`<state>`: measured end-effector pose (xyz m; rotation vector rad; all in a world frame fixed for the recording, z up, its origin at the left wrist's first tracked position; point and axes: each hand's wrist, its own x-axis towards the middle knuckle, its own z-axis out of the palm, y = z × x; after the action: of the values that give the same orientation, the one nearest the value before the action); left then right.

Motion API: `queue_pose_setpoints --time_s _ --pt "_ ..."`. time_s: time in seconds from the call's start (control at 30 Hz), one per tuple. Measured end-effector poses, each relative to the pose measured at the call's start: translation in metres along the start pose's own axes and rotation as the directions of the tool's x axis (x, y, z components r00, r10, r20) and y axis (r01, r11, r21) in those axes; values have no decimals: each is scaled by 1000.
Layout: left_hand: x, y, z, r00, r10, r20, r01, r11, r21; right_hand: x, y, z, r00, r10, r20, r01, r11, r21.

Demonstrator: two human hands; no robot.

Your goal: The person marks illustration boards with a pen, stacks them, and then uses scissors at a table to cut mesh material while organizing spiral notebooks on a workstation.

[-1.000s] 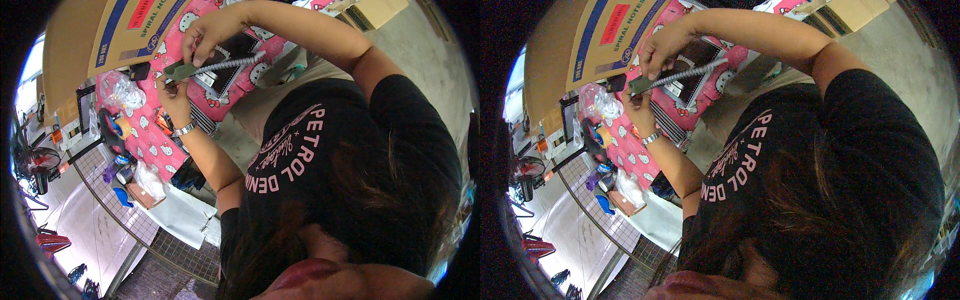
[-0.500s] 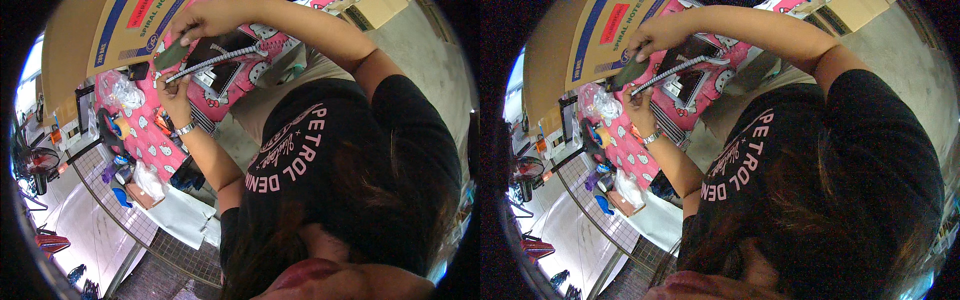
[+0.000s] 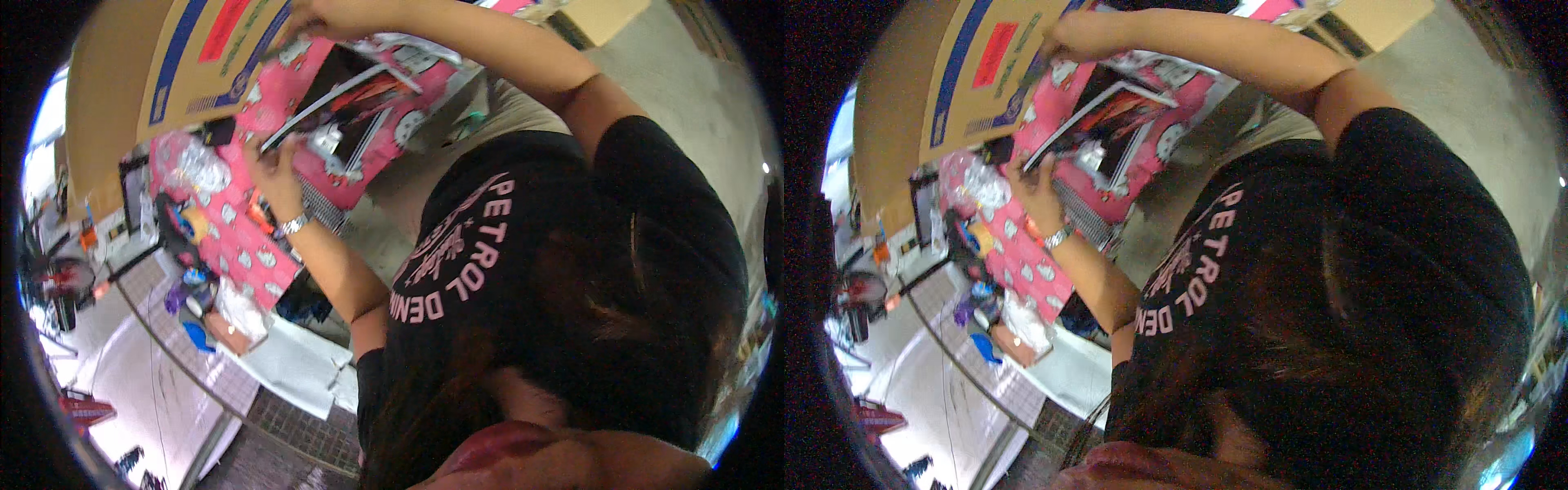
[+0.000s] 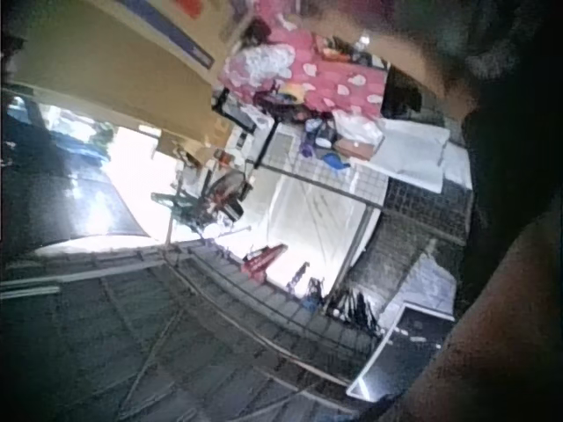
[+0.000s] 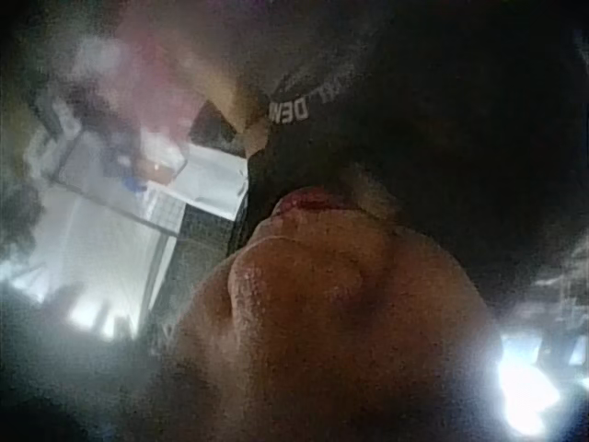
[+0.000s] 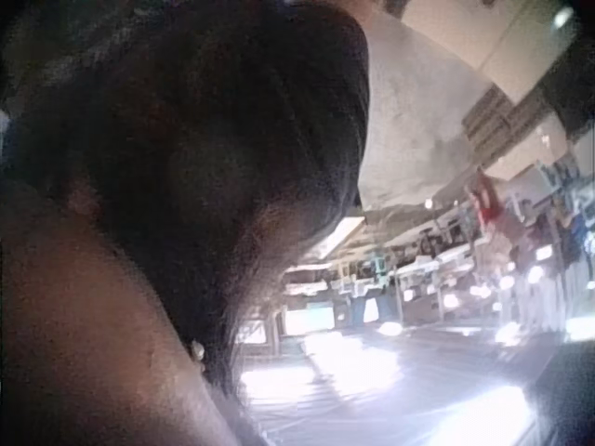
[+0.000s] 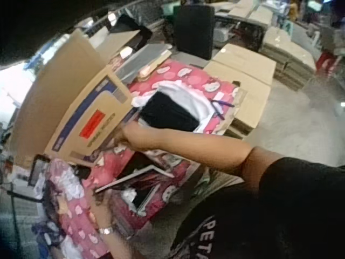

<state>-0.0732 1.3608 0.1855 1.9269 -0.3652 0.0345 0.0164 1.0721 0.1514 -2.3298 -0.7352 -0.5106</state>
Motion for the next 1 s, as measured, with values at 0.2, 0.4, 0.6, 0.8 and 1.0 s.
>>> queue_pose_setpoints --time_s 0.2,0.4,0.6,0.8,1.0 --pt "-23 6 -7 987 -128 -92 126 992 -30 -71 77 -74 953 192 -237 -233 959 -162" --pt "-37 8 19 963 -124 -240 142 988 56 -226 122 -147 670 310 -675 -691 593 -413" --pt "-24 17 31 976 4 -217 -10 1000 -26 -269 91 -107 646 633 -425 -756 456 -470" --pt "-33 -1 21 968 -122 -221 95 987 -129 -186 19 -126 443 567 -694 -569 776 271" --pt "-33 9 29 961 -74 -267 29 986 -167 -92 -126 -57 992 -8 -122 45 951 306"
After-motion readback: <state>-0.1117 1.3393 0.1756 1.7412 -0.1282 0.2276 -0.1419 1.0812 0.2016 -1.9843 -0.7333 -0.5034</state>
